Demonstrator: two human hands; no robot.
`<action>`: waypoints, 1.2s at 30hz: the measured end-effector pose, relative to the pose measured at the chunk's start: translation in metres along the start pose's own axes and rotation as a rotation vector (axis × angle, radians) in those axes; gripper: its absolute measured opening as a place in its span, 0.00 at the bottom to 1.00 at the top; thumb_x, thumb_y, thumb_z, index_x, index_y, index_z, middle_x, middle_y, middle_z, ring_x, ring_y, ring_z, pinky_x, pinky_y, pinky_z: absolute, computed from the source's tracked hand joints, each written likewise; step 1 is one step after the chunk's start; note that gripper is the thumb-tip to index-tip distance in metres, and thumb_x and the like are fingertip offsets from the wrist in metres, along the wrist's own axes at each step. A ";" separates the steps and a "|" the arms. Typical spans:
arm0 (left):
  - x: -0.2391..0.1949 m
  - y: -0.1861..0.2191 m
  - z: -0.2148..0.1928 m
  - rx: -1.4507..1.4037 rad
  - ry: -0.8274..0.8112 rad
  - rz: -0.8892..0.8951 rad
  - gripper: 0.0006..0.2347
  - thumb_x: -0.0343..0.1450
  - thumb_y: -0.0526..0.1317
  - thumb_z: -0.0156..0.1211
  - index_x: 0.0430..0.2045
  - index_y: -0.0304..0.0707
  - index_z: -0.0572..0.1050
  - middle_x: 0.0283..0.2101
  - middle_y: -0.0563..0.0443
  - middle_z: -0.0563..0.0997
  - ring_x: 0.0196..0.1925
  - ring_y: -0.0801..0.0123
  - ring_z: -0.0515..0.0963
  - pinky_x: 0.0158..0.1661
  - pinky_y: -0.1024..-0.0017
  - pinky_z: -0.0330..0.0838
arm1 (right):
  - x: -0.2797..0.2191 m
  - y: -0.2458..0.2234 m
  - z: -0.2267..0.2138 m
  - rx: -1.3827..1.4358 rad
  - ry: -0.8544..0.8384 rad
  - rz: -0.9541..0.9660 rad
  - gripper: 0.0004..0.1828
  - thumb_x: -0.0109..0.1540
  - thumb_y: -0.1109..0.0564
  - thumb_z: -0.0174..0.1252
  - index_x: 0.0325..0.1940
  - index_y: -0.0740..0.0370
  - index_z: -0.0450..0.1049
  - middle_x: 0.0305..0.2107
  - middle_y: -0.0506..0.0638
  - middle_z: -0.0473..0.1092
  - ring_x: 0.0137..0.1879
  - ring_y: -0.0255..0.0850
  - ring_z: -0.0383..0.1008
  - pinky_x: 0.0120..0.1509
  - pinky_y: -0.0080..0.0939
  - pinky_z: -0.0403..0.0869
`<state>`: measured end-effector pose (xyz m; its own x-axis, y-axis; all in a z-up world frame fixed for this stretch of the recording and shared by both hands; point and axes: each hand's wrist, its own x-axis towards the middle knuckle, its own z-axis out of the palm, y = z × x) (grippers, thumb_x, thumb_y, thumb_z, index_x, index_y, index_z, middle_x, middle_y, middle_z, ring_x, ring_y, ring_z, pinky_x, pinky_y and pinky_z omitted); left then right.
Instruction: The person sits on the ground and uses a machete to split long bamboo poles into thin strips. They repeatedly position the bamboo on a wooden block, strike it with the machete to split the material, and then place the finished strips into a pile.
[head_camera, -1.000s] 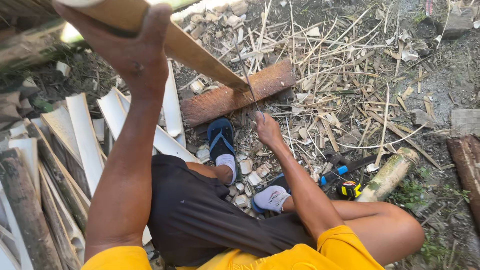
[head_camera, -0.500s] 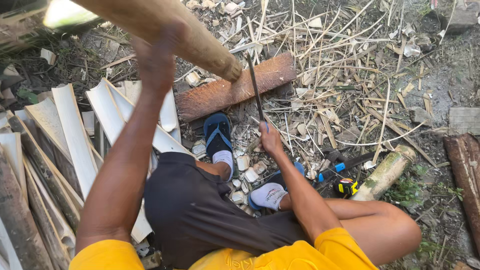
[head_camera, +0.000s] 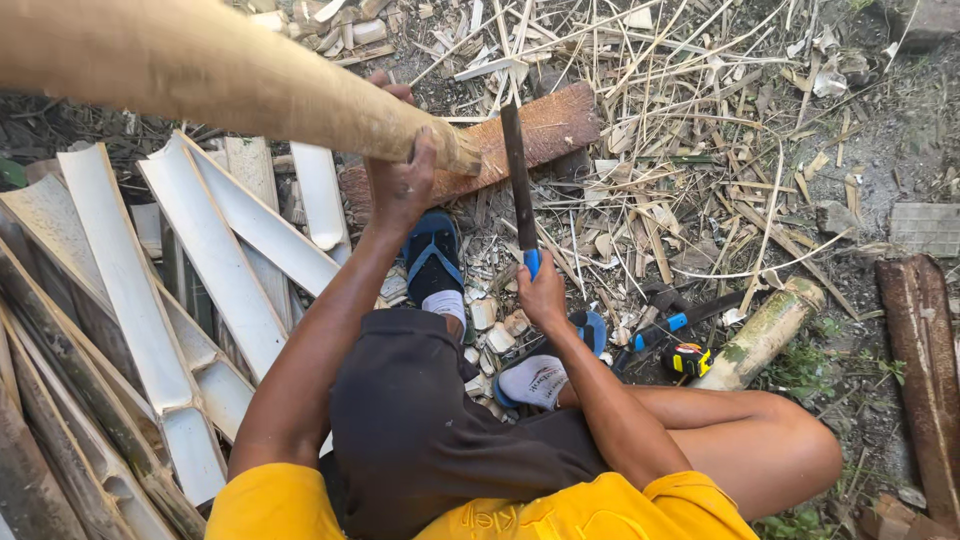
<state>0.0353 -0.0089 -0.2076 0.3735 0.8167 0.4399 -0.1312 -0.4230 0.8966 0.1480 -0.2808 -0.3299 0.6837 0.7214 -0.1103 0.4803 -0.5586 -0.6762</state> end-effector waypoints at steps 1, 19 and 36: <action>-0.003 0.000 0.000 0.018 0.005 0.000 0.29 0.73 0.23 0.53 0.70 0.32 0.50 0.67 0.41 0.65 0.71 0.59 0.70 0.72 0.62 0.69 | 0.006 -0.017 -0.009 0.020 -0.041 0.038 0.13 0.68 0.53 0.55 0.52 0.63 0.66 0.23 0.54 0.72 0.24 0.41 0.72 0.27 0.46 0.70; -0.012 0.016 0.018 0.048 0.084 -0.012 0.26 0.70 0.25 0.54 0.64 0.32 0.55 0.57 0.46 0.69 0.64 0.64 0.70 0.70 0.64 0.64 | 0.113 -0.102 -0.002 -0.137 -0.233 -0.054 0.15 0.69 0.55 0.52 0.53 0.64 0.58 0.23 0.63 0.71 0.28 0.60 0.76 0.31 0.60 0.72; -0.012 0.015 0.026 0.238 0.070 0.048 0.24 0.70 0.28 0.56 0.61 0.33 0.57 0.55 0.46 0.69 0.63 0.61 0.70 0.68 0.63 0.64 | 0.110 -0.123 -0.006 -0.201 -0.194 -0.019 0.19 0.68 0.53 0.53 0.57 0.62 0.57 0.25 0.70 0.73 0.32 0.69 0.76 0.35 0.67 0.72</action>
<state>0.0524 -0.0352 -0.2012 0.3065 0.8153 0.4913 0.0758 -0.5354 0.8412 0.1673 -0.1355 -0.2546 0.5650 0.7866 -0.2492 0.6044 -0.6002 -0.5239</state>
